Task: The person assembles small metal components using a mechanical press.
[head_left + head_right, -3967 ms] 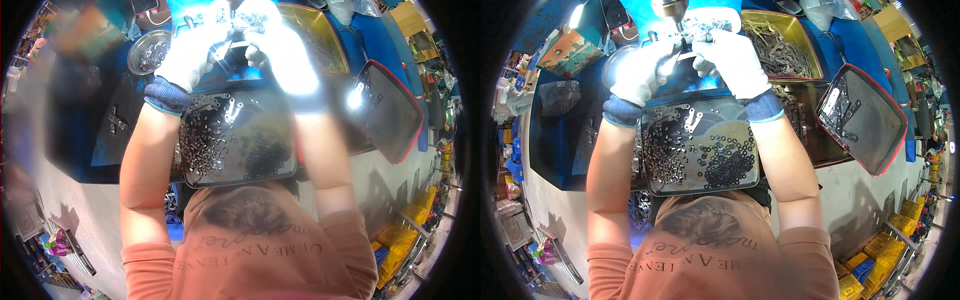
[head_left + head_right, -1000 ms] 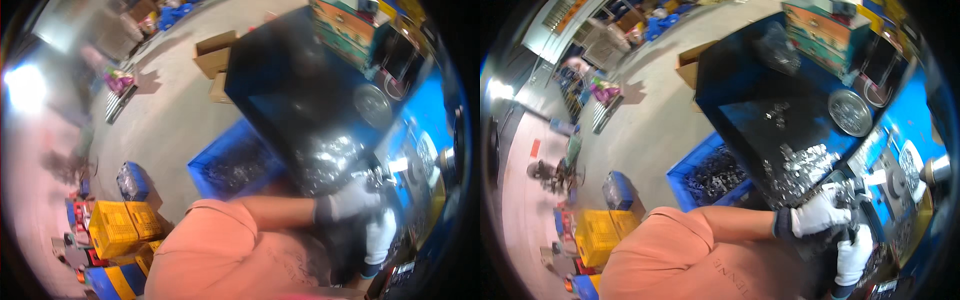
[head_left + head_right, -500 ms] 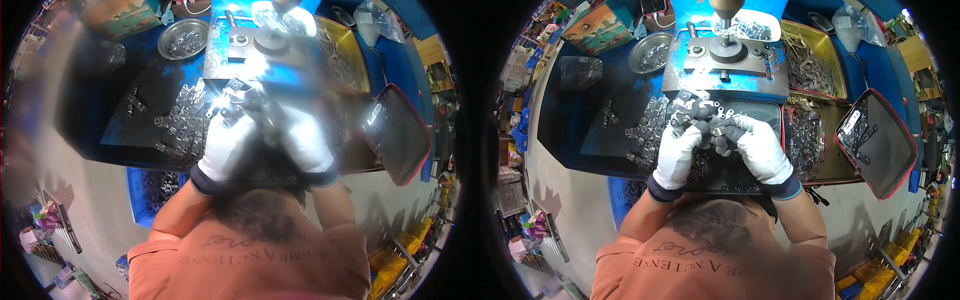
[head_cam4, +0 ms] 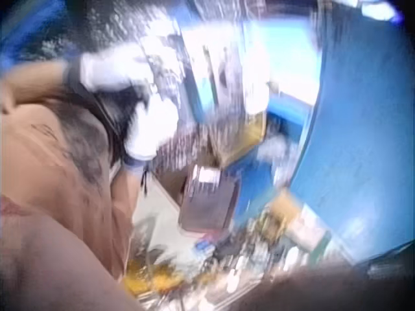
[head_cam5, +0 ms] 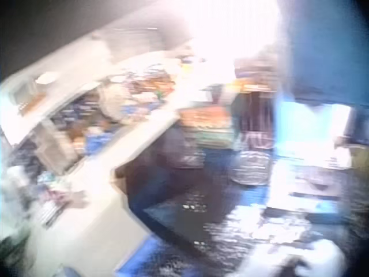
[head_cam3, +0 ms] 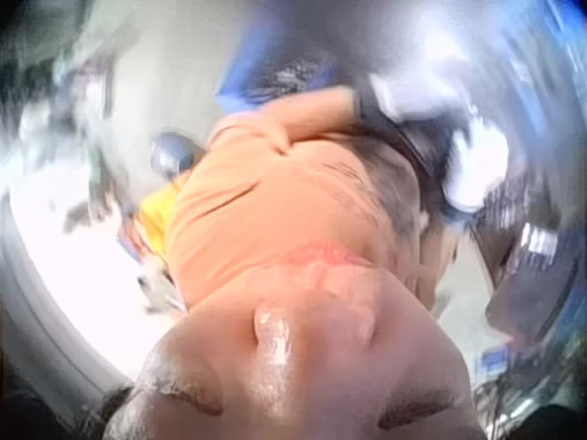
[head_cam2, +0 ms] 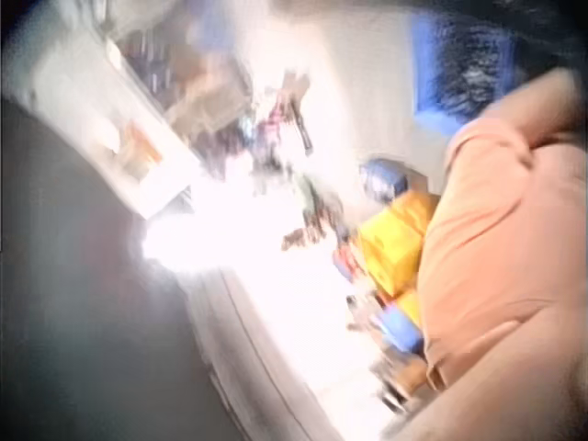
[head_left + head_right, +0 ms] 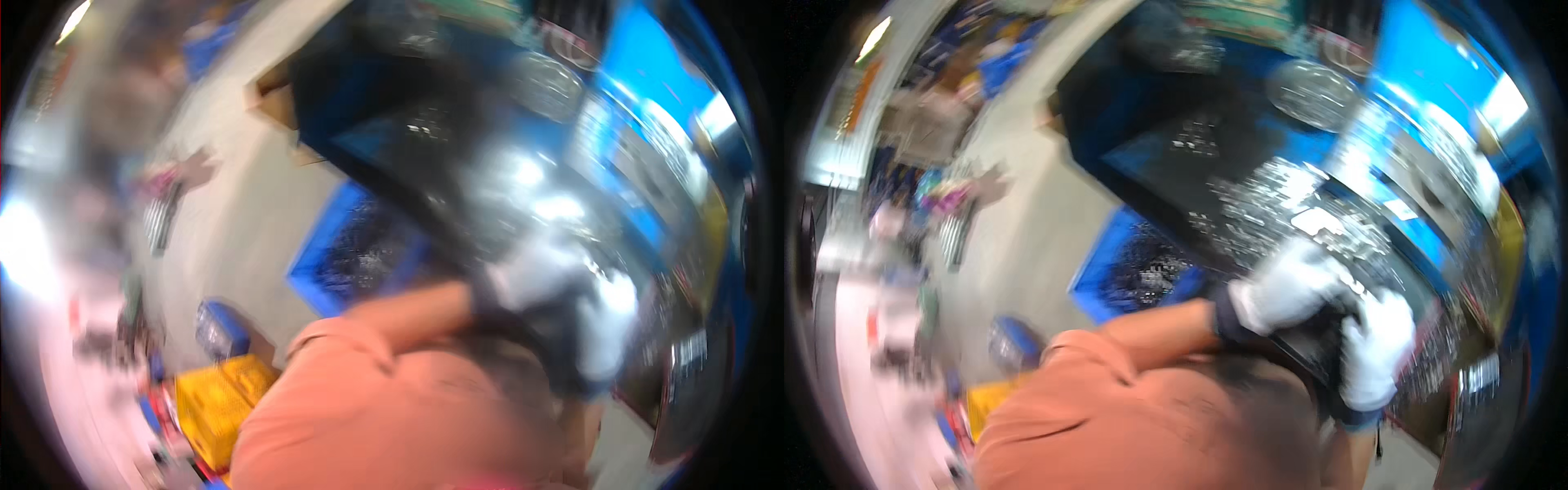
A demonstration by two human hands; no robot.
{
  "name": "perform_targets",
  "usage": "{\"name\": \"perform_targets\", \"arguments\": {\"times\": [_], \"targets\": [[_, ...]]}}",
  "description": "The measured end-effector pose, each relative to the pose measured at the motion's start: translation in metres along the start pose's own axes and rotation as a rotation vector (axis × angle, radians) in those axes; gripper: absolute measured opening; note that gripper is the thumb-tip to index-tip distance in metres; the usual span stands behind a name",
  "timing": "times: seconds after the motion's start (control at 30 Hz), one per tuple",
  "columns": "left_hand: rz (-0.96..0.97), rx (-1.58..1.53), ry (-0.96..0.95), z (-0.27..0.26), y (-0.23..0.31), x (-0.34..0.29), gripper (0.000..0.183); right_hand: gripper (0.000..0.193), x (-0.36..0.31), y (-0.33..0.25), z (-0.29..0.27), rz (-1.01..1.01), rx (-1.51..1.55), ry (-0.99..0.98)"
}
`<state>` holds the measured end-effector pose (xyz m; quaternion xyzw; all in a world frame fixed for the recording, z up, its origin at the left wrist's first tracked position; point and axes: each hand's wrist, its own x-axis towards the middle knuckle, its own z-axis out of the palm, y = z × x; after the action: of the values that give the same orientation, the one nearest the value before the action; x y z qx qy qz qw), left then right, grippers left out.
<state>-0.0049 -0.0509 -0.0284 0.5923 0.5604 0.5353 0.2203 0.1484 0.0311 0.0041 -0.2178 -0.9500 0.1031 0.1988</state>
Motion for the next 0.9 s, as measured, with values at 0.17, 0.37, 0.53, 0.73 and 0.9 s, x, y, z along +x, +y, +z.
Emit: {"name": "perform_targets", "arguments": {"times": [0.17, 0.37, 0.53, 0.73, 0.9], "targets": [[-0.556, -0.955, 0.227, 0.022, 0.021, 0.009, 0.013, 0.035, -0.028, 0.04, 0.022, 0.12, -0.047, -0.093], [-0.597, -0.971, 0.242, 0.024, 0.017, 0.0, 0.013, 0.024, -0.029, 0.04, 0.036, 0.418, 1.037, 0.193], [-0.489, -0.926, 0.242, 0.036, -0.002, 0.005, 0.017, 0.021, -0.023, 0.048, 0.024, 0.323, 0.571, 0.078], [-0.571, -0.893, 0.279, 0.03, 0.008, -0.001, 0.015, 0.022, -0.004, -0.008, -0.018, 0.29, 0.435, 0.133], [-0.59, -0.854, 0.266, 0.041, 0.013, 0.001, 0.013, 0.022, -0.035, 0.033, 0.008, 0.154, 0.377, 0.139]]}}
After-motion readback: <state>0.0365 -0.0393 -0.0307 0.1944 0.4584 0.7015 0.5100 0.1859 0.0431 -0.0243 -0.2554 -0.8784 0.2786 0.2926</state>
